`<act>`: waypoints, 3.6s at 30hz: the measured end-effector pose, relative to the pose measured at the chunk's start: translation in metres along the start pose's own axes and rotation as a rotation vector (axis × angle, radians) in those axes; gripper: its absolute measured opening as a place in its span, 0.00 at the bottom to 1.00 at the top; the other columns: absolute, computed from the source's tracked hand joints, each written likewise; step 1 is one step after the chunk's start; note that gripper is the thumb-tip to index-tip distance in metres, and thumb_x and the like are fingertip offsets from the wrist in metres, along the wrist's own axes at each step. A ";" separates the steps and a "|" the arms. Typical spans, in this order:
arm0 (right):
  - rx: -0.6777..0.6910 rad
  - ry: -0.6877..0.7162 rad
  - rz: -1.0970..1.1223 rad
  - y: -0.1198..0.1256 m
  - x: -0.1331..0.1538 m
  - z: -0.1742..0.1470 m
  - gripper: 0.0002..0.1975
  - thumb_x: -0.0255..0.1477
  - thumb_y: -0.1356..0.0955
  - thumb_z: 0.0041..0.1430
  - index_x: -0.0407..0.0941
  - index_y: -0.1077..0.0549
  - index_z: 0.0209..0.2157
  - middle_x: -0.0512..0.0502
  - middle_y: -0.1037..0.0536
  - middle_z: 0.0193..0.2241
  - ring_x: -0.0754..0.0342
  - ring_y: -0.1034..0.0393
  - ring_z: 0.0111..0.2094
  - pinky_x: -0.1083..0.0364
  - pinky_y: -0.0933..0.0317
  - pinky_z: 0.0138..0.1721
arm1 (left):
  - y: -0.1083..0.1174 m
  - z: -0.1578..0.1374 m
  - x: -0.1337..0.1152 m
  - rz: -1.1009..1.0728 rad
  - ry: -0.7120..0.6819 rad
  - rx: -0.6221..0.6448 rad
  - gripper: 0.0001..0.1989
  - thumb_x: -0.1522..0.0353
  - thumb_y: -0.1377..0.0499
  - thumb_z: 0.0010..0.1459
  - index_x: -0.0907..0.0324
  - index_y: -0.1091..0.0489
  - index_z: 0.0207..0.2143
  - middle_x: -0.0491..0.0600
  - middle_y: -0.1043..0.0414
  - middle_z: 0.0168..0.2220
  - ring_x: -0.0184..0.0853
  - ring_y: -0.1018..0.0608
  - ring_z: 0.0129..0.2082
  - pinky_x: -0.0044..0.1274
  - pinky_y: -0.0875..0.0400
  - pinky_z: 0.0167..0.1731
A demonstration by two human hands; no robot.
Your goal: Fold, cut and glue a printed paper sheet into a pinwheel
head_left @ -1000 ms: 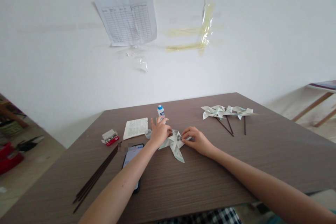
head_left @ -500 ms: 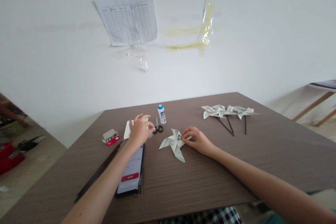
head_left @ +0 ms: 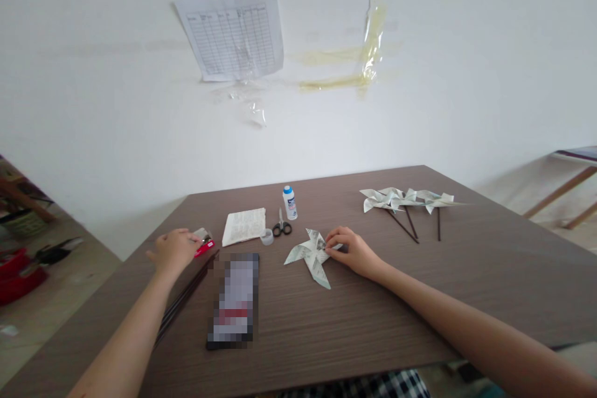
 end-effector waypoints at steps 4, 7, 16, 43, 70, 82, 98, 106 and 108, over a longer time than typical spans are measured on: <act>-0.002 0.005 0.006 0.000 0.002 0.000 0.08 0.36 0.17 0.75 0.52 0.09 0.38 0.40 0.07 0.50 0.38 0.12 0.55 0.38 0.22 0.68 | -0.010 -0.005 0.002 -0.011 0.071 -0.062 0.12 0.65 0.34 0.74 0.52 0.14 0.35 0.51 0.09 0.64 0.68 0.23 0.73 0.72 0.31 0.73; -0.011 0.008 -0.002 0.001 0.005 0.000 0.08 0.36 0.17 0.75 0.52 0.09 0.37 0.40 0.07 0.49 0.38 0.12 0.55 0.38 0.22 0.68 | -0.012 -0.007 0.001 -0.079 0.052 -0.110 0.11 0.61 0.31 0.69 0.54 0.16 0.33 0.59 0.10 0.64 0.73 0.23 0.73 0.73 0.32 0.73; -0.014 -0.003 0.005 0.002 0.006 0.001 0.07 0.32 0.17 0.74 0.51 0.10 0.37 0.41 0.08 0.49 0.39 0.12 0.54 0.39 0.22 0.68 | -0.002 -0.015 -0.020 -0.118 -0.035 -0.153 0.13 0.65 0.31 0.71 0.53 0.12 0.31 0.63 0.12 0.70 0.72 0.19 0.73 0.71 0.29 0.74; -0.005 -0.004 -0.015 0.001 0.005 0.001 0.05 0.31 0.20 0.76 0.52 0.10 0.40 0.42 0.09 0.48 0.38 0.14 0.54 0.38 0.23 0.66 | -0.103 -0.130 -0.194 -0.256 -0.485 0.089 0.09 0.65 0.29 0.77 0.50 0.06 0.44 0.58 0.09 0.69 0.64 0.18 0.75 0.58 0.26 0.79; -0.175 0.180 -0.162 0.008 0.013 -0.006 0.03 0.32 0.17 0.74 0.54 0.05 0.41 0.34 0.13 0.62 0.29 0.19 0.67 0.27 0.29 0.77 | -0.096 -0.137 -0.197 -0.982 -0.294 0.299 0.08 0.69 0.31 0.71 0.50 0.22 0.50 0.52 0.06 0.53 0.49 0.06 0.60 0.37 0.16 0.64; -0.301 0.273 -0.189 0.004 0.003 -0.006 0.02 0.33 0.15 0.72 0.55 0.04 0.41 0.36 0.14 0.69 0.26 0.24 0.73 0.23 0.26 0.75 | -0.096 -0.144 -0.200 -1.339 -0.234 0.430 0.18 0.64 0.23 0.58 0.52 0.19 0.50 0.54 0.06 0.48 0.54 0.06 0.55 0.40 0.15 0.61; -0.173 0.208 0.003 0.004 0.011 -0.005 0.08 0.37 0.20 0.78 0.52 0.05 0.42 0.35 0.15 0.76 0.33 0.16 0.73 0.33 0.22 0.75 | -0.102 -0.146 -0.204 -1.318 -0.267 0.508 0.13 0.65 0.23 0.58 0.54 0.15 0.45 0.55 0.05 0.50 0.52 0.06 0.56 0.38 0.14 0.59; -0.157 0.243 0.015 0.004 0.013 -0.004 0.04 0.32 0.19 0.77 0.53 0.06 0.42 0.36 0.17 0.77 0.35 0.13 0.70 0.33 0.23 0.77 | -0.095 -0.145 -0.203 -1.188 -0.304 0.482 0.06 0.62 0.25 0.59 0.53 0.14 0.36 0.49 0.08 0.39 0.48 0.09 0.44 0.32 0.17 0.52; -0.152 0.239 0.019 0.004 0.013 -0.005 0.05 0.31 0.19 0.76 0.53 0.06 0.42 0.36 0.19 0.78 0.36 0.13 0.68 0.34 0.22 0.76 | -0.091 -0.146 -0.203 -1.164 -0.313 0.483 0.06 0.62 0.26 0.59 0.53 0.16 0.33 0.47 0.12 0.35 0.46 0.12 0.41 0.31 0.18 0.49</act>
Point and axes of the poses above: each hand's wrist, its own z-axis towards the middle knuckle, its own y-axis out of the back of the hand, x = y × z, the point moved 1 cm from there along z, towards the middle knuckle
